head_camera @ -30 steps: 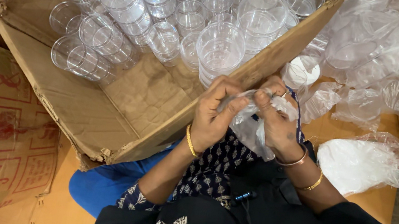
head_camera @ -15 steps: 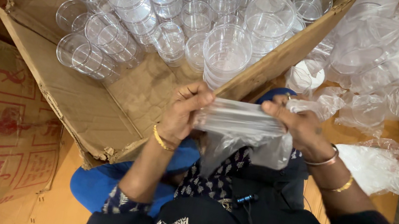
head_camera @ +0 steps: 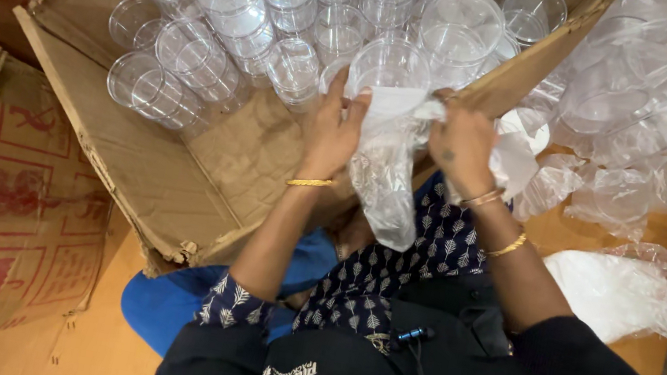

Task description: The person sits on the floor next to a large cardboard box filled with clear plastic cups. They open plastic bags, place cups into a bag, and set filled bags of cups aside, repeating the packing cycle.

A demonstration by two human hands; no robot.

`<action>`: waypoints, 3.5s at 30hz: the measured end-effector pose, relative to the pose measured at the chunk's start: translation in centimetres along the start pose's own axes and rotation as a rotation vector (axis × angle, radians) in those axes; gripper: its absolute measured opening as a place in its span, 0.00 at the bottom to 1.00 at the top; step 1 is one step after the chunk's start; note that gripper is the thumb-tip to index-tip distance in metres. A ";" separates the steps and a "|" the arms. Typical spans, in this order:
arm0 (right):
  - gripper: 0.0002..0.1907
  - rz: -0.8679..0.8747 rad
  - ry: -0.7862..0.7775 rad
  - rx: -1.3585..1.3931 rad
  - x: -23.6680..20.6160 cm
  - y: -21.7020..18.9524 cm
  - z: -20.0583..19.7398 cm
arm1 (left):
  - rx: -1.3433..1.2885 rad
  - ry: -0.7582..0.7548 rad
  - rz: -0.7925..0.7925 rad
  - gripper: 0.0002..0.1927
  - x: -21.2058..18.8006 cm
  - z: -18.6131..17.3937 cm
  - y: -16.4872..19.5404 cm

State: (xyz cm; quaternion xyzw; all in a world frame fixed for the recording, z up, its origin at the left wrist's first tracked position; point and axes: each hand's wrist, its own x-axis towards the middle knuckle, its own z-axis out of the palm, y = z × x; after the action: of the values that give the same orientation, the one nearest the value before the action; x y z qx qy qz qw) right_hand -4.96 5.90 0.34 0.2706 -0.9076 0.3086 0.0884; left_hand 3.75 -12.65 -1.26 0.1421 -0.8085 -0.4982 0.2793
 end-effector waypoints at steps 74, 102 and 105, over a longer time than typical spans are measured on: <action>0.17 0.154 0.236 1.361 -6.7 -3.0 -4.8 | -0.242 -0.085 0.423 0.14 -5.4 -0.3 11.6; 0.10 0.238 0.112 1.201 -7.1 -2.6 -4.9 | -0.260 -0.073 0.257 0.05 -5.5 -0.6 11.6; 0.10 0.167 0.149 1.325 -7.0 -2.7 -4.8 | -0.266 -0.056 0.268 0.06 -5.6 -0.5 11.4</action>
State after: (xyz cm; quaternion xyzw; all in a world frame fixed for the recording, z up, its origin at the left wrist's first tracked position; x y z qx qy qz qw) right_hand 2.32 10.13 3.27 0.1747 -0.5359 0.8240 -0.0580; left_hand 9.11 -4.90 7.28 -0.0192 -0.7546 -0.5628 0.3369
